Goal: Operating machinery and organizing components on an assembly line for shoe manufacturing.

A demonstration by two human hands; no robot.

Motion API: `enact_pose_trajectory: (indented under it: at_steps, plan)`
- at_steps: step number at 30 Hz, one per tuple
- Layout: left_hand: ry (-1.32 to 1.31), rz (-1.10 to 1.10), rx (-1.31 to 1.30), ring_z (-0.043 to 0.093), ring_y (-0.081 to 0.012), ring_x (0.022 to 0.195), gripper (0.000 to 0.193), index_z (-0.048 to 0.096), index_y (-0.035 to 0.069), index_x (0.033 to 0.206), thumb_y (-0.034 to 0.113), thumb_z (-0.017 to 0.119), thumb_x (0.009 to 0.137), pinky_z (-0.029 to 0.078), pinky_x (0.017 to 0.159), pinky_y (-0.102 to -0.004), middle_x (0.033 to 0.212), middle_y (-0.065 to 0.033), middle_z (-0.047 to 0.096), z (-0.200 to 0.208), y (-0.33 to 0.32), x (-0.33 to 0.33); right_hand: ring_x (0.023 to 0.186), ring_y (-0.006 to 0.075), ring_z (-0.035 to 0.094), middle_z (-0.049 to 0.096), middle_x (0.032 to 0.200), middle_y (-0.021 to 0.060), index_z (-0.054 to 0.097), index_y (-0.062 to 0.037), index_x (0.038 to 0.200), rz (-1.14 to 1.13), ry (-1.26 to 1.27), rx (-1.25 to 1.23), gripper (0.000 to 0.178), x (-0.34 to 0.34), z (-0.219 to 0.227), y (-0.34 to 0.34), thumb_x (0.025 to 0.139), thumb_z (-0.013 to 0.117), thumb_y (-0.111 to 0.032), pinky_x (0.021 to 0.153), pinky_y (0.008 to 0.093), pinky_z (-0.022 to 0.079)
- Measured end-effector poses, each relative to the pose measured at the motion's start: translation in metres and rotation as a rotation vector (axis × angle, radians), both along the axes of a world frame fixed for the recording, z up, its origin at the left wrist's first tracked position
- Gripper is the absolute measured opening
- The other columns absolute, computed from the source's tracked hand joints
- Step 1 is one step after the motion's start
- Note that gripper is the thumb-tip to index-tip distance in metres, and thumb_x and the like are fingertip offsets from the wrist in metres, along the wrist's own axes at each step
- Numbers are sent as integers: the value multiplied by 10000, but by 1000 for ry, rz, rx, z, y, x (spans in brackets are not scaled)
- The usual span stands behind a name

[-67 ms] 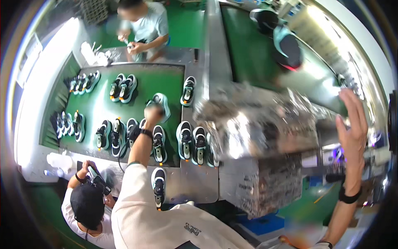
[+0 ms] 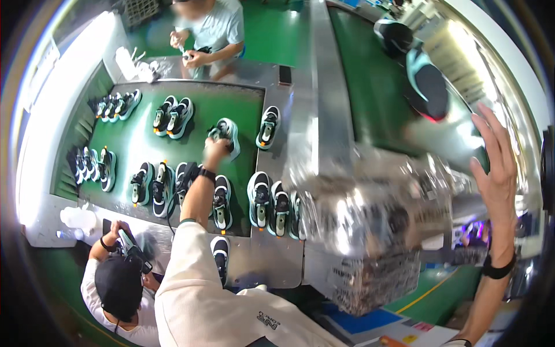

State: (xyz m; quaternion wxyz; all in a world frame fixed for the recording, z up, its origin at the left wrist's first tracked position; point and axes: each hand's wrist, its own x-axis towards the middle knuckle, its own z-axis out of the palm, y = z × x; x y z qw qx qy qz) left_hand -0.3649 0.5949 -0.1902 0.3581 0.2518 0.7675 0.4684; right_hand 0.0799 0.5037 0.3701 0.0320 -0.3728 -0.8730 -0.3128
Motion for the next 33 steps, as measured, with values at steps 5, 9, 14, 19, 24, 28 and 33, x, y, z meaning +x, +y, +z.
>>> enact_pose_trajectory:
  at_steps: [5,9,14,19,24,28,33]
  plan:
    - [332,-86,-216,634,-372,990,676,419,77,1289,284,667,695,501,876,-430,1050,-220,649,-29,85,-5,1196,373,514,539,1285,146,574,-10,1080,182,-150,-167,516,-49,-28,98,591,682,112,989,409,437]
    - [733,12,-17,439,-383,1254,742,344,24,1377,285,672,764,280,1049,-584,1342,-228,463,-43,114,38,1117,396,562,608,1130,192,588,35,993,239,-117,-143,434,-48,-43,131,582,724,63,946,439,453]
    - [853,-318,119,314,-443,1308,941,258,26,1433,425,746,734,248,1064,-605,1449,-256,294,-9,115,146,1037,386,595,618,1081,198,588,38,982,250,-100,-62,423,-58,-48,142,585,731,24,908,433,471]
    - [482,-318,-45,628,-426,919,824,260,113,1377,94,714,690,527,775,-498,1158,-231,542,-32,119,119,1073,368,586,618,1117,188,585,30,1000,223,-91,-125,464,-55,-49,147,571,761,20,946,426,444]
    - [690,-248,-136,655,-438,807,516,319,38,1262,112,570,817,555,675,-489,1104,-264,556,-45,107,59,1024,374,611,632,1081,192,612,36,985,257,-7,-3,479,-27,-52,130,534,774,48,888,416,486]
    - [956,-116,88,554,-400,1090,695,284,-13,1405,326,601,888,511,879,-450,1285,-228,465,-75,81,51,909,311,642,649,963,137,627,-18,954,326,183,133,416,-9,-39,117,597,827,-95,798,371,526]
    - [-382,-749,370,537,-329,1111,579,370,5,1375,287,570,910,461,949,-419,1284,-158,502,-161,-125,11,802,165,632,676,865,100,642,34,998,82,661,400,354,51,36,22,812,715,-259,730,297,504]
